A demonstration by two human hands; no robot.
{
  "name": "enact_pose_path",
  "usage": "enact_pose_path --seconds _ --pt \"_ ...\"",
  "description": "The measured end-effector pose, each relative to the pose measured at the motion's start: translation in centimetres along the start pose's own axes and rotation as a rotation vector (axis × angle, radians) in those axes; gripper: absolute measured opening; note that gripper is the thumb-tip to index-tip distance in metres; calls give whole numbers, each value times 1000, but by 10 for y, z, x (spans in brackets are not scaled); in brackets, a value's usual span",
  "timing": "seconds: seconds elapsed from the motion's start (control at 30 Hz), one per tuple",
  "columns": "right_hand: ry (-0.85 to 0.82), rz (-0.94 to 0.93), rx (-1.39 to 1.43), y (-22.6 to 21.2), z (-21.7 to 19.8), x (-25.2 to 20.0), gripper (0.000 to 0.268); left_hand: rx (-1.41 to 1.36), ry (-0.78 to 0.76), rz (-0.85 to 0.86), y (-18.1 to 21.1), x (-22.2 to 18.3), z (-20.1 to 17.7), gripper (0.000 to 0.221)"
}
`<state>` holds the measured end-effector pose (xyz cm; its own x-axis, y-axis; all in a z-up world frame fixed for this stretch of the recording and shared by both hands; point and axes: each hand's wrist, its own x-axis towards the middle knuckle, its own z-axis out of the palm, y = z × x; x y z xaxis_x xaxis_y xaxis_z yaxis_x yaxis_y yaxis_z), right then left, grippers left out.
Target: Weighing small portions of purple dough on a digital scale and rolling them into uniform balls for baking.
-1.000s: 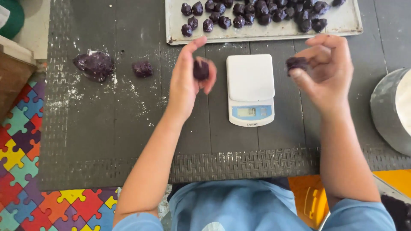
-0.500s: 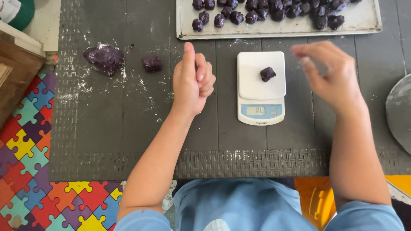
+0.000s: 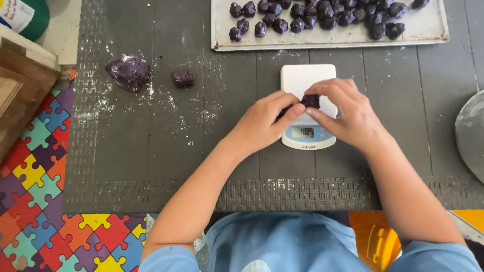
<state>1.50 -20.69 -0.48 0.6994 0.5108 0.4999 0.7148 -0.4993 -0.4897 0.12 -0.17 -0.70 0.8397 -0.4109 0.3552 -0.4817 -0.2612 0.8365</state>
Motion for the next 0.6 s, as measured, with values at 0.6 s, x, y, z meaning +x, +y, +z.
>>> enact_pose_path --seconds 0.6 --pt "-19 136 -73 35 -24 -2 67 -1014 364 -278 4 10 -32 25"
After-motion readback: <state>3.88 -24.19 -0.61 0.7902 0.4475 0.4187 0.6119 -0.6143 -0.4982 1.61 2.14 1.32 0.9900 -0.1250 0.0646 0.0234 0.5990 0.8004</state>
